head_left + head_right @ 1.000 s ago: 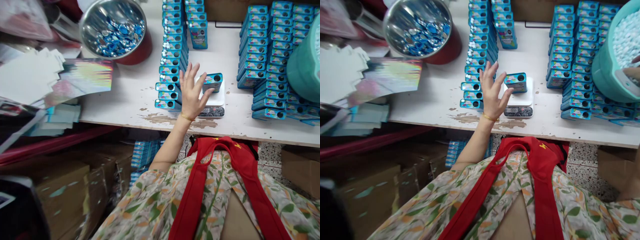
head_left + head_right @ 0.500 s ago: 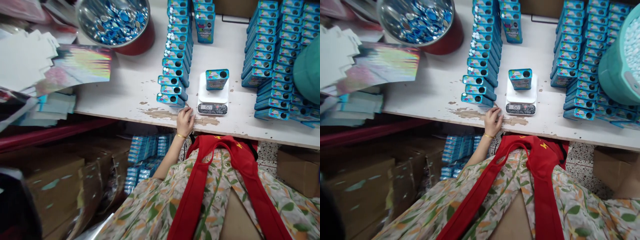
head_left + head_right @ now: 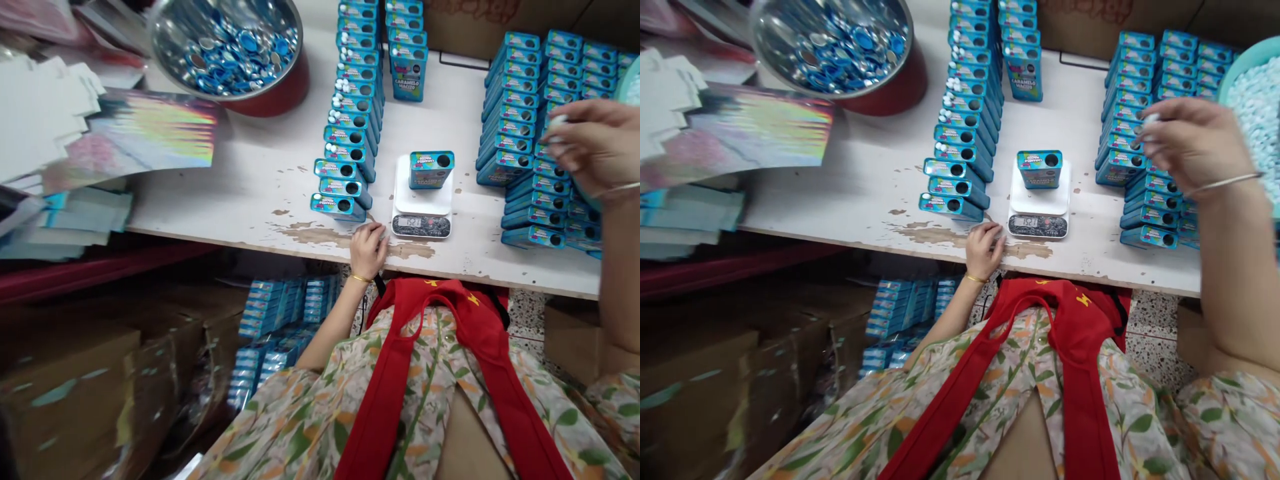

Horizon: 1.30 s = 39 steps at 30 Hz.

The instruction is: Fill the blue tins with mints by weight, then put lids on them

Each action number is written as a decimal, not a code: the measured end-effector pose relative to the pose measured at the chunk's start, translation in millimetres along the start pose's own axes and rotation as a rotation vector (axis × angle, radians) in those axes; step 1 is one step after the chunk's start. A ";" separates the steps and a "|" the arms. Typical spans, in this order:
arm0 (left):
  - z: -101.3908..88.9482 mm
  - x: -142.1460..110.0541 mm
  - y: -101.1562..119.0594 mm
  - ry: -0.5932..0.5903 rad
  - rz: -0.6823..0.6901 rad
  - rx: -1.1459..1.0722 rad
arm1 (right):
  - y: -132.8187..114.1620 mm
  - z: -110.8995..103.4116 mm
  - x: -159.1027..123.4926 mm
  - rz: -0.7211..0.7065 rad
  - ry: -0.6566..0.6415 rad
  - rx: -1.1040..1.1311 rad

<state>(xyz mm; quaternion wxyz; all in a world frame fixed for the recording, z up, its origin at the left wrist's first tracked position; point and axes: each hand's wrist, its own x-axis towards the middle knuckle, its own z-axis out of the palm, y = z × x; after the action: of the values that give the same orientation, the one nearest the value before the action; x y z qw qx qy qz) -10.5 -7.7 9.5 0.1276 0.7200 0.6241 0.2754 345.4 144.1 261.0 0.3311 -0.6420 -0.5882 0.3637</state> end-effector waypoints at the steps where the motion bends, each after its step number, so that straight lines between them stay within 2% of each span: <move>1: 0.2 -0.1 -0.2 0.007 0.008 0.004 | -4.4 30.2 0.4 0.120 -0.069 0.104; 2: 0.3 -0.2 -0.2 0.014 0.016 0.006 | -8.8 57.1 0.8 0.174 -0.148 0.149; 4: 0.2 -0.3 0.0 0.028 0.033 0.013 | -16.0 96.8 2.6 0.160 -0.270 0.119; 6: -0.5 -0.2 0.6 0.025 0.033 0.018 | -17.5 116.9 7.2 0.088 -0.327 -0.005; 8: -1.2 0.0 1.5 0.004 0.016 0.015 | -12.0 123.3 14.4 -0.006 -0.339 -0.120; 12: -1.8 -0.1 3.1 -0.021 -0.018 -0.015 | 4.7 123.9 27.1 -0.143 -0.338 -0.174; 15: -1.5 -0.7 3.7 -0.010 -0.030 -0.028 | 4.9 125.5 28.1 -0.121 -0.344 -0.103; 17: -1.5 -1.0 4.1 -0.009 -0.035 -0.039 | -1.9 126.1 25.1 -0.094 -0.302 -0.085; 19: -1.7 -1.1 4.7 -0.009 -0.037 -0.045 | -9.6 124.5 20.3 -0.032 -0.256 -0.030; 22: -2.2 -0.6 5.5 -0.003 -0.031 -0.038 | -13.5 117.8 11.2 0.121 -0.237 0.212; 24: -2.6 -0.2 5.7 -0.003 -0.031 -0.033 | -7.1 112.0 4.5 0.234 -0.238 0.356; 27: -3.0 0.2 5.5 -0.022 -0.054 -0.041 | 14.7 104.7 -4.4 0.346 -0.248 0.421; 30: -3.3 0.2 5.1 -0.037 -0.066 -0.030 | 39.8 100.6 -8.7 0.306 -0.277 0.381; 33: -3.3 0.2 5.0 -0.031 -0.056 0.002 | 54.0 98.7 -7.7 0.234 -0.307 0.334; 39: -3.0 0.5 5.1 -0.026 -0.051 0.008 | 44.9 101.9 -2.4 0.152 -0.308 0.291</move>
<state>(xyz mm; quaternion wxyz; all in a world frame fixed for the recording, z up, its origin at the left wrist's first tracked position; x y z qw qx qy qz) -8.0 -8.7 14.8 0.1397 0.7078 0.6418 0.2600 281.2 137.5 170.2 0.2982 -0.5669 -0.5229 0.5624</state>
